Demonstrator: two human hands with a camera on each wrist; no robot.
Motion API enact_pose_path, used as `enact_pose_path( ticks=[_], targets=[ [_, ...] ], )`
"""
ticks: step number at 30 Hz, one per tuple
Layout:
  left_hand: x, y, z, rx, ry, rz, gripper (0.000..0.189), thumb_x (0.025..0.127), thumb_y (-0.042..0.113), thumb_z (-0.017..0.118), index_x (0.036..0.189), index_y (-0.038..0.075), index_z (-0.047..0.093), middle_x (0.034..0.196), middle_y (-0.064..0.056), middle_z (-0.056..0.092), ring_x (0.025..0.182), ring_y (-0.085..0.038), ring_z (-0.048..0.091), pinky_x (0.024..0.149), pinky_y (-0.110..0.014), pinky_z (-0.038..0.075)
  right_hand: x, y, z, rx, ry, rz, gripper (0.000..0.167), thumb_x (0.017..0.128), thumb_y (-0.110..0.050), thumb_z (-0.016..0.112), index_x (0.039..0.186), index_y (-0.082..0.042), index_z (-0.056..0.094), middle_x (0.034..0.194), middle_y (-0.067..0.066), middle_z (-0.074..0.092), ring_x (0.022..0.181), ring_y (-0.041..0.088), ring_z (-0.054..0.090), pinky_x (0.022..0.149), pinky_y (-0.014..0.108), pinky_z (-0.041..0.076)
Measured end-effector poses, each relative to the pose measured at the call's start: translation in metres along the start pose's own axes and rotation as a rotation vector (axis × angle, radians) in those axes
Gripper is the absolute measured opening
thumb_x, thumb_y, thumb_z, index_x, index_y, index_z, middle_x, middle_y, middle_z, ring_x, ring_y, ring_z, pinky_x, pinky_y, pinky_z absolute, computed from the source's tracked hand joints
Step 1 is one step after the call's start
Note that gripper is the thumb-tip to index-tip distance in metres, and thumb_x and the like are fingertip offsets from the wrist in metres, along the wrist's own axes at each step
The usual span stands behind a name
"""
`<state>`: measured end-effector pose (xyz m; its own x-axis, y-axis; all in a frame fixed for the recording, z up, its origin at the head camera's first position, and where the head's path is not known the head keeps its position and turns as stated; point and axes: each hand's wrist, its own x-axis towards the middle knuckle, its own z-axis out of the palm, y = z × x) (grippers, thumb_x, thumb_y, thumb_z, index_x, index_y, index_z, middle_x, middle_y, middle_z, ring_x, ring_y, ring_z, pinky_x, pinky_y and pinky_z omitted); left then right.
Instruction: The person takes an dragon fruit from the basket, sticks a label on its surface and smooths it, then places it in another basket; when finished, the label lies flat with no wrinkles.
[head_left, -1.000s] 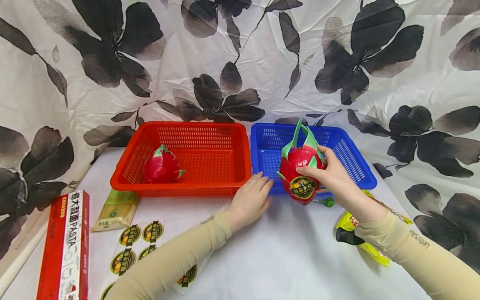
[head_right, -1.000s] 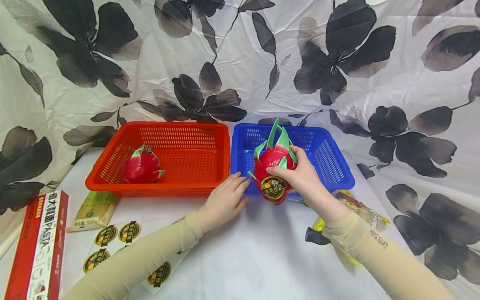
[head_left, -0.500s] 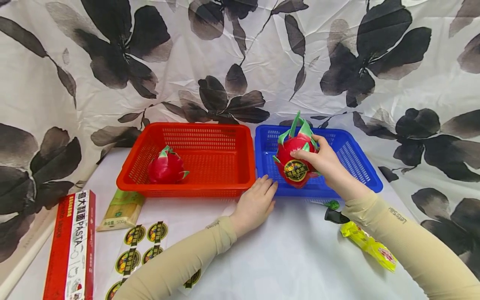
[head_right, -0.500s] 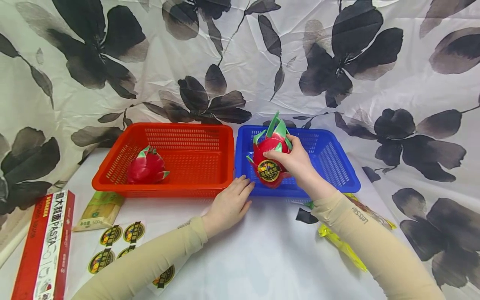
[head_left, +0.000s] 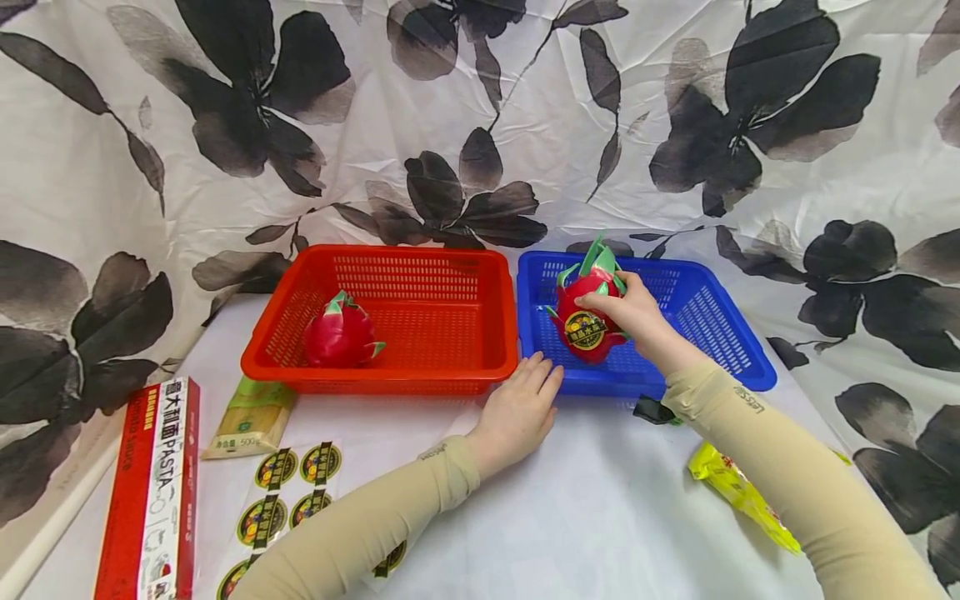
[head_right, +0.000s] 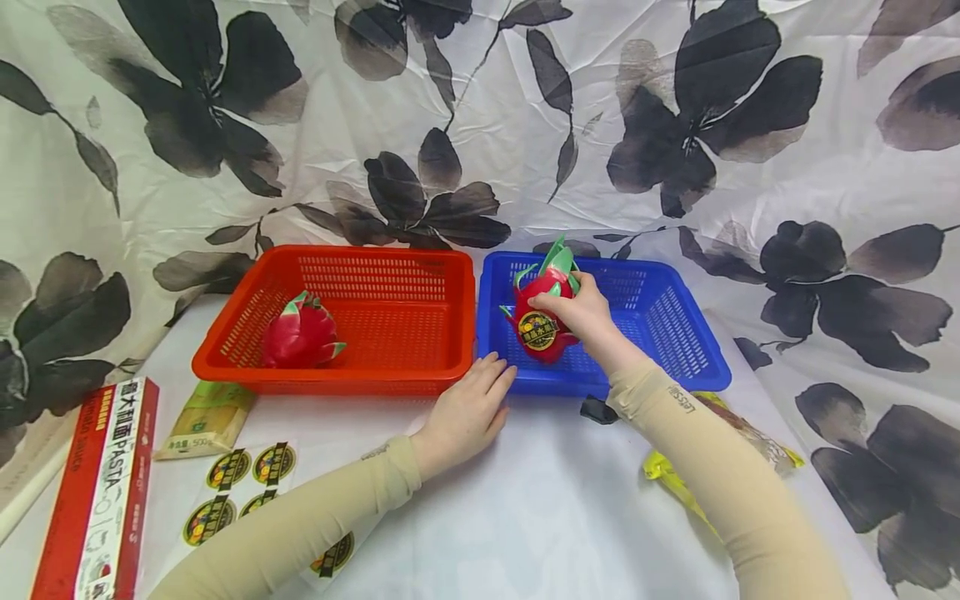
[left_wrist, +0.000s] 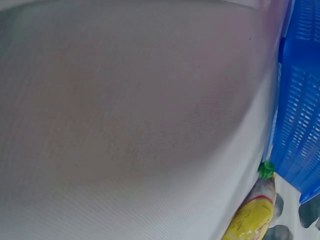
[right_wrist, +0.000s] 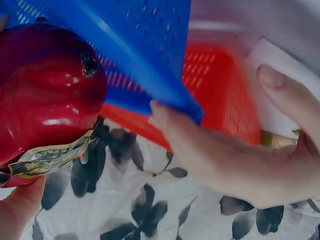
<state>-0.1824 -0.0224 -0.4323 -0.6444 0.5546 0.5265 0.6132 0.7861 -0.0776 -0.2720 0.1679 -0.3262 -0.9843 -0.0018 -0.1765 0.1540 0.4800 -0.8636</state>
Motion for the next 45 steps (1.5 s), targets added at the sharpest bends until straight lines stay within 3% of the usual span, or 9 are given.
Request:
enact_pose_path(
  ticks=[10,39,45],
  targets=[
    [-0.002,0.0,0.002,0.001,0.012,-0.01,0.051,0.089,0.019,0.084,0.134,0.002,0.067,0.132,-0.016,0.07,0.132,-0.034,0.067,0.113,-0.038,0.054,0.014,0.006,0.022,-0.04,-0.004,0.035,0.095,0.097,-0.03,0.07,0.168,-0.002,0.014,0.165,0.03,0.037,0.149,0.046,0.045,0.122,0.058,0.043],
    [-0.003,0.001,0.007,0.063,0.026,0.027,0.055,0.09,0.025,0.084,0.136,0.002,0.065,0.136,-0.018,0.069,0.134,-0.034,0.065,0.114,-0.039,0.053,0.029,0.028,0.028,-0.107,-0.035,0.076,0.094,0.096,-0.03,0.071,0.166,0.003,0.018,0.162,0.032,0.041,0.146,0.047,0.048,0.119,0.06,0.046],
    [-0.003,0.002,0.007,0.078,0.002,0.025,0.054,0.092,0.027,0.082,0.137,0.003,0.065,0.137,-0.017,0.068,0.136,-0.033,0.065,0.115,-0.038,0.053,0.029,0.03,0.027,-0.111,-0.041,0.083,0.093,0.096,-0.03,0.071,0.166,0.003,0.018,0.162,0.032,0.04,0.147,0.047,0.047,0.12,0.06,0.045]
  ],
)
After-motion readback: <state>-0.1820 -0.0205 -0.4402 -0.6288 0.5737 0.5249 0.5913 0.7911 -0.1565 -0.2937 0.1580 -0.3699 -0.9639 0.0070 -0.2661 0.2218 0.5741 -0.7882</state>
